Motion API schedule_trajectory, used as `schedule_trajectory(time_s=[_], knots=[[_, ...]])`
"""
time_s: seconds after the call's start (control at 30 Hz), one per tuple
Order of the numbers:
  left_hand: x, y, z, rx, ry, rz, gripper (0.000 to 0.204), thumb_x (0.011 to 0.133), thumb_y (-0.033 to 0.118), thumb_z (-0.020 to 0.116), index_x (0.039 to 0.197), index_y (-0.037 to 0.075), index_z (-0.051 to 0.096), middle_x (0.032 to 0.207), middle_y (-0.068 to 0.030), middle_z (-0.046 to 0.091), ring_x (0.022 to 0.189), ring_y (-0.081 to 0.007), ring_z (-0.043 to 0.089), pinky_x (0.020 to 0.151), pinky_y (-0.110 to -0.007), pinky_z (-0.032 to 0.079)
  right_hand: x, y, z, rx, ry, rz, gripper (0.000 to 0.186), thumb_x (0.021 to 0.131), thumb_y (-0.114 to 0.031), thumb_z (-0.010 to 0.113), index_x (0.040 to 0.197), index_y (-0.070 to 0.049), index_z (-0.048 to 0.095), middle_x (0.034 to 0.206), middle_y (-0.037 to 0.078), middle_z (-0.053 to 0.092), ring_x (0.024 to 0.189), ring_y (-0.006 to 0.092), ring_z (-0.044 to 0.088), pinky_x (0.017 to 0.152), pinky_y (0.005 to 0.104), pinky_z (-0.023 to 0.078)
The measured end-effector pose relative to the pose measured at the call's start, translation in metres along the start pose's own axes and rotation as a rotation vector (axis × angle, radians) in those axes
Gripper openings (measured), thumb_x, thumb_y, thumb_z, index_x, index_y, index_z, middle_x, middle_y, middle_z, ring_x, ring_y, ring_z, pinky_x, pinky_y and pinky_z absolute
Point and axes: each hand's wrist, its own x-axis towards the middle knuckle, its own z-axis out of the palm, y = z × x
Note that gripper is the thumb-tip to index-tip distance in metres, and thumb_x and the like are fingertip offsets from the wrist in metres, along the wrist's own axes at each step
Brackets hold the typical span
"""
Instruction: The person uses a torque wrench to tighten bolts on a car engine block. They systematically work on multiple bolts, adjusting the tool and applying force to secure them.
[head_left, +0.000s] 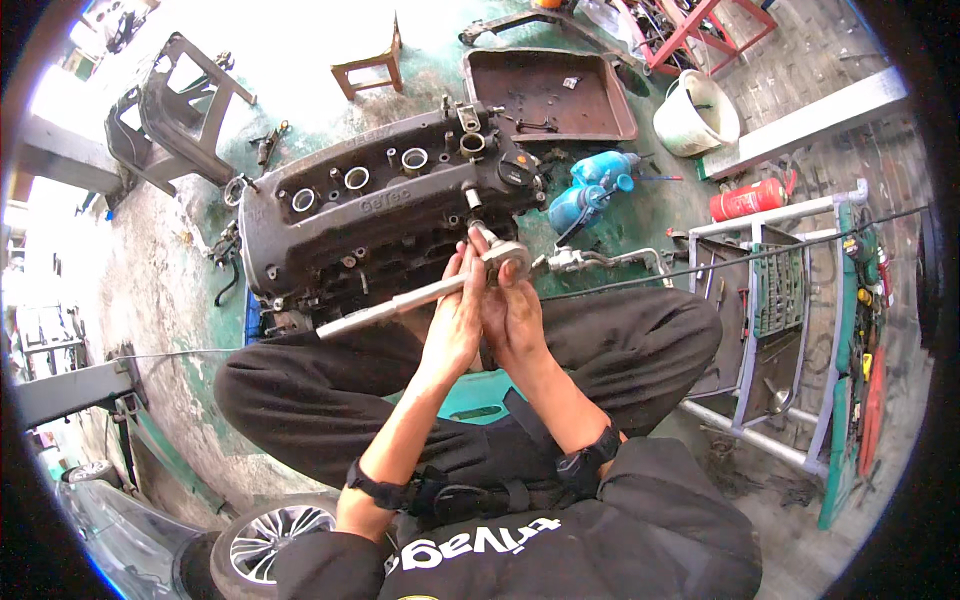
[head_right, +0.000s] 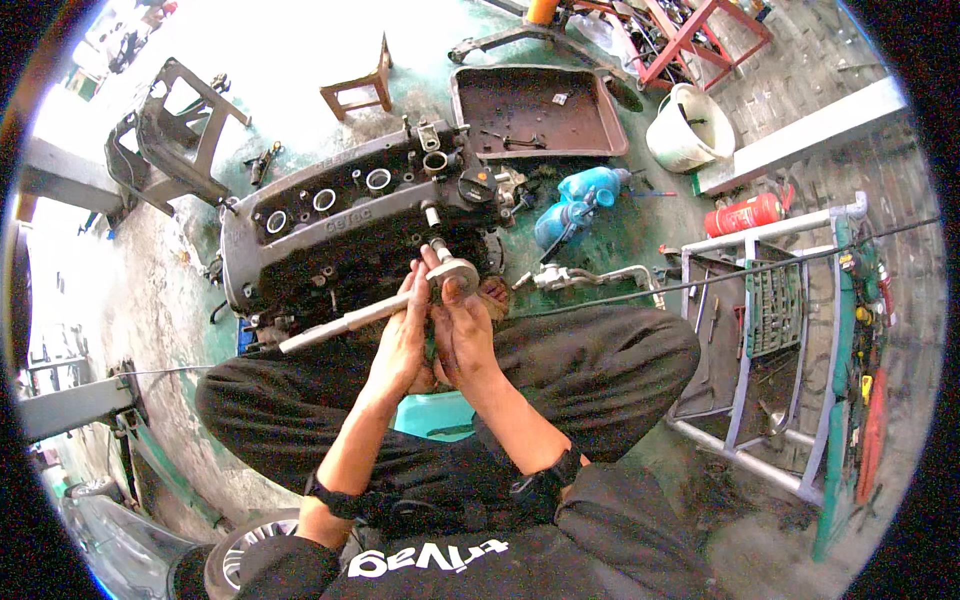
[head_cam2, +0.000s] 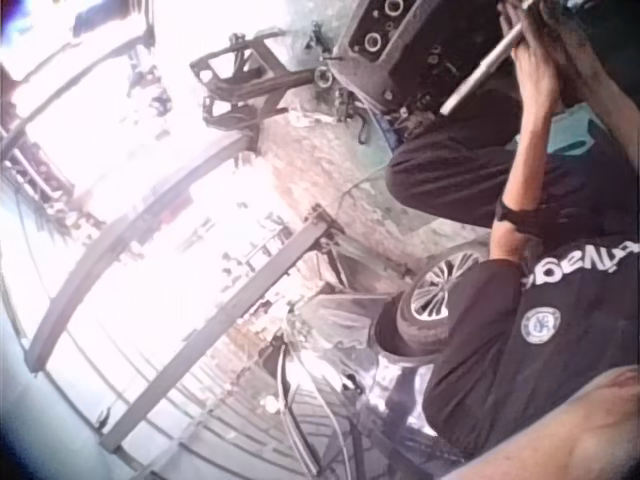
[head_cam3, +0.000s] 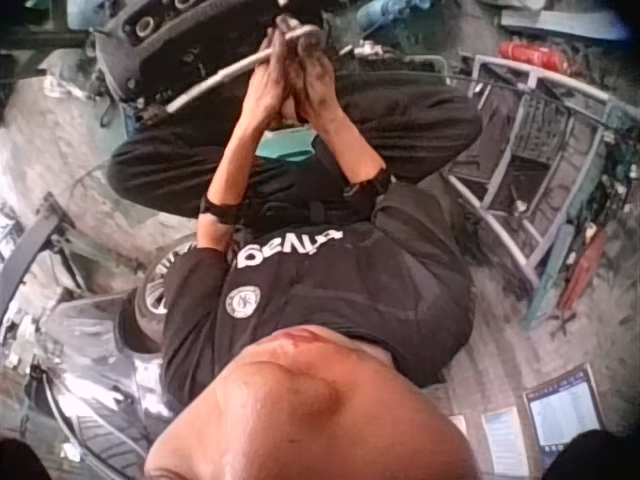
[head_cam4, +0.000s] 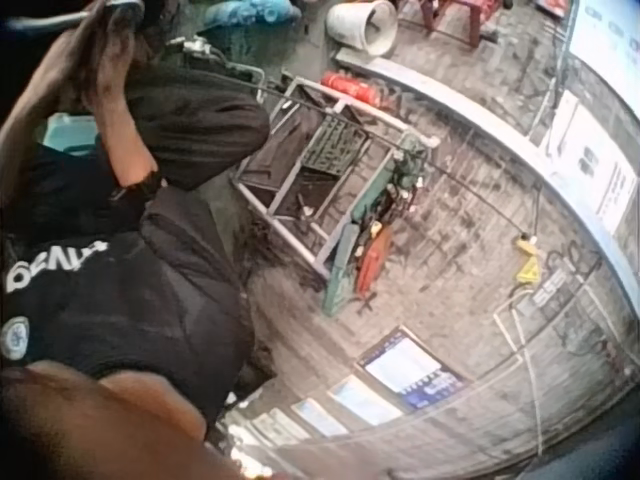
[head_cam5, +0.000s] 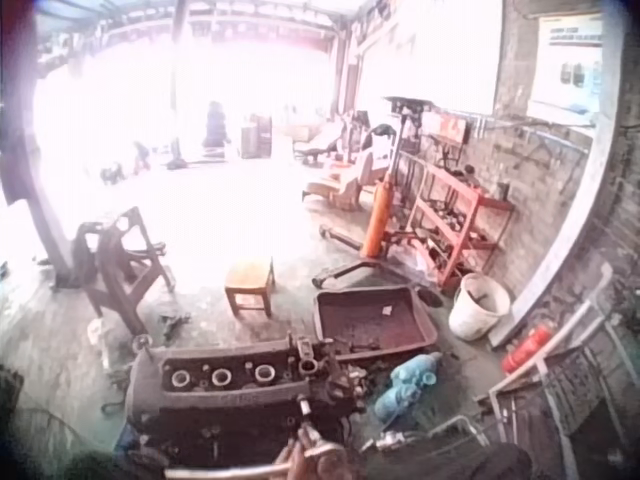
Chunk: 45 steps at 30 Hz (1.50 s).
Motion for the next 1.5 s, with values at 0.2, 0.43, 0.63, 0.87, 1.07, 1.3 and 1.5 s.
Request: schedule_trajectory(time_s=[0.2,0.43,0.63,0.87,1.07,1.3,1.5], knots=[[-0.043,0.002,-0.015,0.017,-0.206,-0.087,0.044,0.101,0.03,0.051,0.132,-0.002,0.054,0.116,-0.0135,0.064,0.105,-0.0191,0.062,0.087,-0.032,0.049,0.005,-0.011,0.004,-0.273,0.068,-0.039,0.06,0.094,-0.038,0.062,0.136,0.0,0.043,0.126,0.021,0.06,0.113,0.0288,0.06,0.093,0.0383,0.051],[-0.065,-0.01,-0.047,-0.219,-0.088,-0.341,0.04,0.096,0.023,0.062,0.124,-0.004,0.059,0.097,-0.0098,0.069,0.087,-0.0131,0.065,0.071,-0.028,0.056,0.02,-0.043,0.012,-0.522,-0.064,0.159,0.055,0.091,-0.033,0.069,0.132,-0.003,0.047,0.079,0.008,0.063,0.061,0.0137,0.058,0.054,0.0287,0.049],[-0.054,-0.019,-0.063,-0.164,-0.019,-0.293,0.04,0.093,0.021,0.066,0.123,-0.003,0.059,0.095,-0.0104,0.07,0.085,-0.0124,0.065,0.07,-0.027,0.054,0.038,-0.069,0.021,-1.537,-0.459,-0.103,0.065,0.081,-0.028,0.08,0.129,-0.003,0.044,0.086,0.016,0.065,0.068,0.0249,0.063,0.063,0.0371,0.051],[-0.024,-0.006,-0.049,0.341,0.095,0.182,0.052,0.082,0.017,0.076,0.128,0.003,0.056,0.109,-0.012,0.067,0.096,-0.0187,0.066,0.082,-0.03,0.053,0.043,-0.093,0.036,-2.318,-0.874,-0.393,0.034,0.079,-0.01,0.063,0.11,-0.002,0.051,0.093,0.017,0.064,0.083,0.0323,0.066,0.071,0.0429,0.053],[0.005,-0.003,-0.016,0.22,0.27,0.284,0.056,0.071,0.026,0.082,0.115,-0.001,0.061,0.103,-0.0184,0.068,0.095,-0.0315,0.067,0.086,-0.037,0.052,0.052,-0.088,0.048,-2.444,-0.883,-0.74,0.023,0.082,-0.016,0.058,0.102,-0.007,0.064,0.114,0.017,0.063,0.109,0.0292,0.058,0.092,0.0384,0.046],[0.017,0.005,-0.028,0.22,0.226,0.144,0.044,0.072,0.03,0.082,0.1,-0.001,0.069,0.092,-0.0147,0.07,0.081,-0.0203,0.068,0.076,-0.032,0.054,0.053,-0.101,0.044,-2.469,-0.518,-1.183,0.035,0.076,-0.02,0.066,0.11,-0.01,0.063,0.117,0.009,0.057,0.116,0.0281,0.051,0.099,0.0456,0.04],[0.012,0.01,-0.027,0.102,0.13,-0.004,0.043,0.073,0.033,0.083,0.094,-0.002,0.069,0.08,-0.0104,0.07,0.072,-0.0138,0.064,0.07,-0.03,0.053,0.052,-0.101,0.036,-2.334,0.163,-1.031,0.079,0.059,-0.026,0.087,0.127,-0.008,0.05,0.122,0.016,0.05,0.116,0.0357,0.049,0.098,0.0454,0.043]])
